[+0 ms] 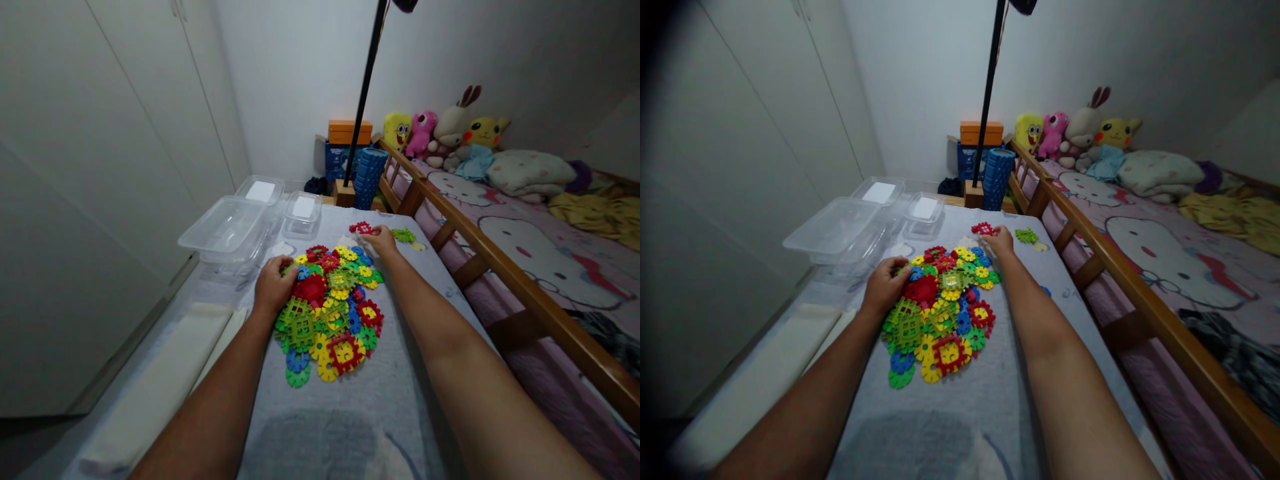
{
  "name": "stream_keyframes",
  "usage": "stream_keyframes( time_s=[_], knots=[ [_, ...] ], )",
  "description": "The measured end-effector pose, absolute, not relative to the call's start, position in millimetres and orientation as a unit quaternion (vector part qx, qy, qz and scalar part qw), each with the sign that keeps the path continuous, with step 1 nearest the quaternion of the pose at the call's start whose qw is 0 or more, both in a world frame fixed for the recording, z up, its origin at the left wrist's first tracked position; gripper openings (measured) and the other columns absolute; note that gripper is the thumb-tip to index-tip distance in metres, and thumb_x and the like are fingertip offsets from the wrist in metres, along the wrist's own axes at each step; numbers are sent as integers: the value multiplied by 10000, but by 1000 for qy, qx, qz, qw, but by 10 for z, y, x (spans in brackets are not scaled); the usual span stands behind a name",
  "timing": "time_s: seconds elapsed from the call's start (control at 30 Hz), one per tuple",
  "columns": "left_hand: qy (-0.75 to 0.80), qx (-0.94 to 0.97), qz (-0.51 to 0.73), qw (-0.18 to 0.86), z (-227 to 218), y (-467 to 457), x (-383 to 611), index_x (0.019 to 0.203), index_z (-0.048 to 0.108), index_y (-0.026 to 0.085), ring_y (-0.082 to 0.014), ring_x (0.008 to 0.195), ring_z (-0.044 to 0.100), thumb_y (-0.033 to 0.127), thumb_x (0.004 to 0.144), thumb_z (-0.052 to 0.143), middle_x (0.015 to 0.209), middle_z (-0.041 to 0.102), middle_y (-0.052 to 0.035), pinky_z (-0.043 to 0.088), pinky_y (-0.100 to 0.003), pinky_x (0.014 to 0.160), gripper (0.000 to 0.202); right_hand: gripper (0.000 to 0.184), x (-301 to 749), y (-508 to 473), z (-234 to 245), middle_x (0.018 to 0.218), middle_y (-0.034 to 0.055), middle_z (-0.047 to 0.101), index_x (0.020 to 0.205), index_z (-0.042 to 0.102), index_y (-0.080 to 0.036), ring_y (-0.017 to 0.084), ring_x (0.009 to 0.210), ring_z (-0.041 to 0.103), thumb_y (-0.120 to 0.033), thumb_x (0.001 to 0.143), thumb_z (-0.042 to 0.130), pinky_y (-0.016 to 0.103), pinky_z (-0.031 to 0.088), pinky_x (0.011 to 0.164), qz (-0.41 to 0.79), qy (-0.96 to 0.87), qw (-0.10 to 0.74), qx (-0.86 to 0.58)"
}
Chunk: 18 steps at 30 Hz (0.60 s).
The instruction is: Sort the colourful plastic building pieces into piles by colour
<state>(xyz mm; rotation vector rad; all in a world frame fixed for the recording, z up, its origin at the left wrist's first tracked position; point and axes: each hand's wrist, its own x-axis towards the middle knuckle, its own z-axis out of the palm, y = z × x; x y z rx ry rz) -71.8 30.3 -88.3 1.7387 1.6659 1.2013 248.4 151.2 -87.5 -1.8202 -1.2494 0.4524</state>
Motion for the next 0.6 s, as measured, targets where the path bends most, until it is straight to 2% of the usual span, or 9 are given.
stream_keyframes(
  time_s=[0.2, 0.33, 0.47, 0.6],
  knots=[
    [601, 631, 439, 219, -896, 306, -715, 984, 693, 199, -260, 1057, 665, 447, 831, 558, 1089, 714, -101, 509, -418, 1016, 321, 313, 2422, 1737, -893, 927, 70, 685, 842, 556, -238, 244, 904, 641, -314, 639, 783, 322, 514, 781, 123, -439, 397, -797],
    [600, 632, 440, 215, -899, 308, -713, 980, 695, 203, -260, 1053, 665, 438, 829, 564, 1067, 716, -93, 510, -417, 1010, 308, 280, 2408, 1812, -905, 996, 107, 706, 885, 591, -225, 269, 960, 654, -269, 670, 765, 359, 529, 811, 114, -432, 374, -812],
    [603, 631, 437, 217, -893, 304, -712, 975, 693, 212, -256, 1046, 667, 429, 834, 572, 1063, 717, -85, 518, -408, 998, 286, 301, 2369, 1848, -934, 1048, 97, 720, 990, 634, -218, 255, 1005, 663, -264, 706, 722, 338, 520, 841, 142, -454, 371, -797],
    [604, 631, 436, 219, -884, 298, -710, 983, 693, 211, -256, 1056, 664, 423, 839, 567, 1075, 714, -87, 511, -409, 1010, 286, 273, 2364, 1827, -969, 939, 61, 737, 1003, 673, -194, 212, 914, 656, -319, 760, 649, 292, 505, 804, 170, -535, 385, -733]
  ],
)
